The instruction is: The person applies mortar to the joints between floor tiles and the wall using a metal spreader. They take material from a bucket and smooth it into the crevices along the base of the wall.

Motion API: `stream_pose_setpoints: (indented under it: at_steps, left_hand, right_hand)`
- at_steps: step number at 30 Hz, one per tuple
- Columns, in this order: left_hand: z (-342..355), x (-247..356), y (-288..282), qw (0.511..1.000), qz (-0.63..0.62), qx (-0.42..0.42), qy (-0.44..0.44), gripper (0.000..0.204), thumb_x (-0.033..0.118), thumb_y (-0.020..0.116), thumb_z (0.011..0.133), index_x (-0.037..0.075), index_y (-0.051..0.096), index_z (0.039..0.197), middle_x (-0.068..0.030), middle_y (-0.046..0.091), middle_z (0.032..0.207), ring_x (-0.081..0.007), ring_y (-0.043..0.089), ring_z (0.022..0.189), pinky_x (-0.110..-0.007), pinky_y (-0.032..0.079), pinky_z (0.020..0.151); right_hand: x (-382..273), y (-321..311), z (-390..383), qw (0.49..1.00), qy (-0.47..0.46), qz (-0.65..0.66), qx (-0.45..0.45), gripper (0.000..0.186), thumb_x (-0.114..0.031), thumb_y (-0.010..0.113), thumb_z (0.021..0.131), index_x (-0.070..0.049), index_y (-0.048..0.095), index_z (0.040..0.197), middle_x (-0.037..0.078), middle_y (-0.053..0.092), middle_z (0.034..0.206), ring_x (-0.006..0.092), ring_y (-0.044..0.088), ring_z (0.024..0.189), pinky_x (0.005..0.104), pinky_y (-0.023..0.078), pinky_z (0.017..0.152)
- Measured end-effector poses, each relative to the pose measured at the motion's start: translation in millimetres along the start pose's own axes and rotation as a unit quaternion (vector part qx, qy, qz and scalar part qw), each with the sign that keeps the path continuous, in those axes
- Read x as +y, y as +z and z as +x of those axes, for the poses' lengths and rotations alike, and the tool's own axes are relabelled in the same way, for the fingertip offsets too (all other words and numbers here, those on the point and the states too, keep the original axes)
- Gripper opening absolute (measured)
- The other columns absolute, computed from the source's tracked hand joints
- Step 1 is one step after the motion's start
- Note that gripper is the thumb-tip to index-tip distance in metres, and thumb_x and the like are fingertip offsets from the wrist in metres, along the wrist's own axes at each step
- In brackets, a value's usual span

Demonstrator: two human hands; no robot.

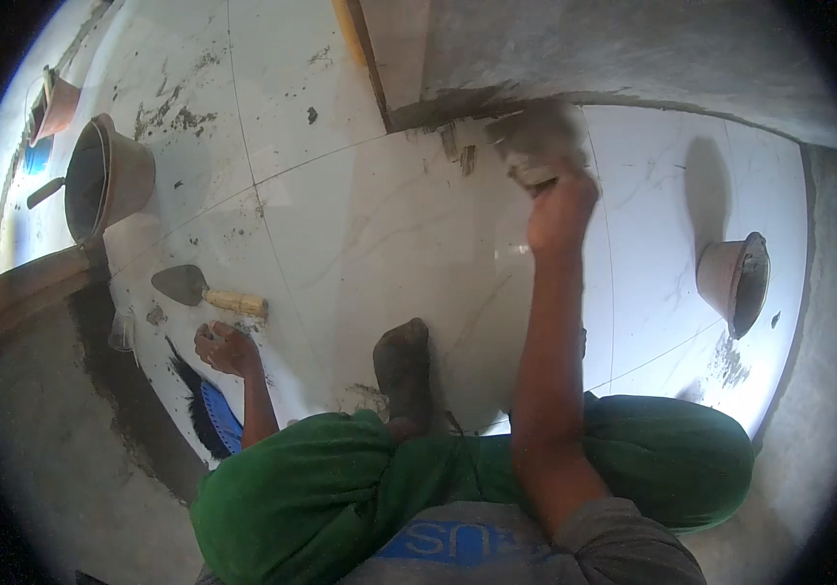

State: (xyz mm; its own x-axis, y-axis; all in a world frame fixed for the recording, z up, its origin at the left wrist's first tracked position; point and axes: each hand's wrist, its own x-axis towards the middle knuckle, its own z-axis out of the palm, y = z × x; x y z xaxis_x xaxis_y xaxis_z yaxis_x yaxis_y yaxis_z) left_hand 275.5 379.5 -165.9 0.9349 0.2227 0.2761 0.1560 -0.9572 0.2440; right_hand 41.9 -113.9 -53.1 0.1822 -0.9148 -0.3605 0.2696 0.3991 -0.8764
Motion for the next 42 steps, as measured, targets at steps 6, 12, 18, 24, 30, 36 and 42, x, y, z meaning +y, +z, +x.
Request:
stream_pose_setpoints:
  at_steps: [6, 12, 18, 24, 30, 36, 42]
  left_hand:
    - [0.3, -21.3, 10.8, 0.999, -0.045, 0.021, 0.004, 0.037, 0.033, 0.054, 0.103, 0.002, 0.066, 0.120, -0.0207, 0.065, 0.123, -0.0395, 0.060, 0.118, -0.053, 0.047, 0.100]
    - [0.3, -14.8, 6.9, 0.998, -0.054, 0.030, -0.023, 0.036, 0.032, 0.054, 0.103, 0.002, 0.067, 0.117, -0.0208, 0.066, 0.118, -0.0396, 0.061, 0.114, -0.054, 0.048, 0.097]
    - [3.3, -13.9, 6.3, 0.999, -0.028, 0.027, -0.011, 0.038, 0.034, 0.055, 0.103, 0.002, 0.067, 0.119, -0.0210, 0.065, 0.120, -0.0401, 0.061, 0.115, -0.054, 0.048, 0.098]
    - [-1.6, 0.2, 1.4, 0.999, -0.030, 0.005, -0.022, 0.040, 0.036, 0.052, 0.105, 0.002, 0.066, 0.120, -0.0212, 0.064, 0.122, -0.0405, 0.060, 0.118, -0.054, 0.047, 0.100]
    - [-0.8, -16.3, 11.6, 0.999, -0.024, 0.027, -0.008, 0.039, 0.033, 0.048, 0.108, 0.002, 0.067, 0.119, -0.0202, 0.065, 0.121, -0.0386, 0.061, 0.116, -0.053, 0.047, 0.099]
    - [-4.2, -12.0, 11.4, 0.999, -0.038, 0.013, -0.021, 0.039, 0.035, 0.047, 0.108, 0.003, 0.066, 0.120, -0.0182, 0.064, 0.120, -0.0365, 0.061, 0.113, -0.051, 0.048, 0.096]
    - [-1.6, -25.2, 15.2, 0.999, -0.017, 0.023, -0.019, 0.039, 0.035, 0.046, 0.108, 0.004, 0.066, 0.120, -0.0176, 0.064, 0.120, -0.0363, 0.062, 0.113, -0.050, 0.049, 0.096]
  right_hand:
    - [90.7, -3.7, -37.8, 0.990, 0.137, 0.002, -0.029, 0.027, -0.012, 0.070, 0.096, 0.003, 0.067, 0.118, 0.013, 0.072, 0.111, 0.0255, 0.073, 0.095, 0.0411, 0.062, 0.081]
    - [96.2, 26.9, -15.4, 0.988, 0.145, -0.043, -0.036, 0.026, -0.018, 0.068, 0.096, 0.003, 0.068, 0.111, 0.012, 0.070, 0.105, 0.0236, 0.072, 0.093, 0.0371, 0.059, 0.078]
    - [59.1, 55.1, 33.7, 0.992, 0.118, -0.041, -0.022, 0.026, -0.013, 0.065, 0.097, 0.004, 0.065, 0.117, 0.014, 0.070, 0.110, 0.0257, 0.071, 0.098, 0.0397, 0.061, 0.078]
    - [36.7, 33.2, -13.2, 0.996, 0.069, 0.048, -0.044, 0.023, -0.008, 0.062, 0.098, 0.002, 0.066, 0.118, 0.012, 0.071, 0.113, 0.0248, 0.073, 0.100, 0.0412, 0.063, 0.079]
    - [86.8, -9.4, -16.8, 0.995, 0.098, -0.003, 0.036, 0.029, -0.014, 0.070, 0.092, 0.000, 0.067, 0.117, 0.010, 0.071, 0.109, 0.0238, 0.073, 0.089, 0.0399, 0.061, 0.069]
    - [81.6, -18.6, -8.7, 0.990, 0.099, -0.035, 0.089, 0.031, -0.015, 0.070, 0.090, 0.001, 0.066, 0.116, 0.011, 0.070, 0.108, 0.0241, 0.072, 0.085, 0.0401, 0.063, 0.068]
    - [77.7, -4.0, -34.6, 0.986, 0.103, -0.105, 0.080, 0.019, -0.014, 0.068, 0.090, 0.003, 0.068, 0.098, 0.011, 0.069, 0.098, 0.0240, 0.072, 0.081, 0.0392, 0.063, 0.065]
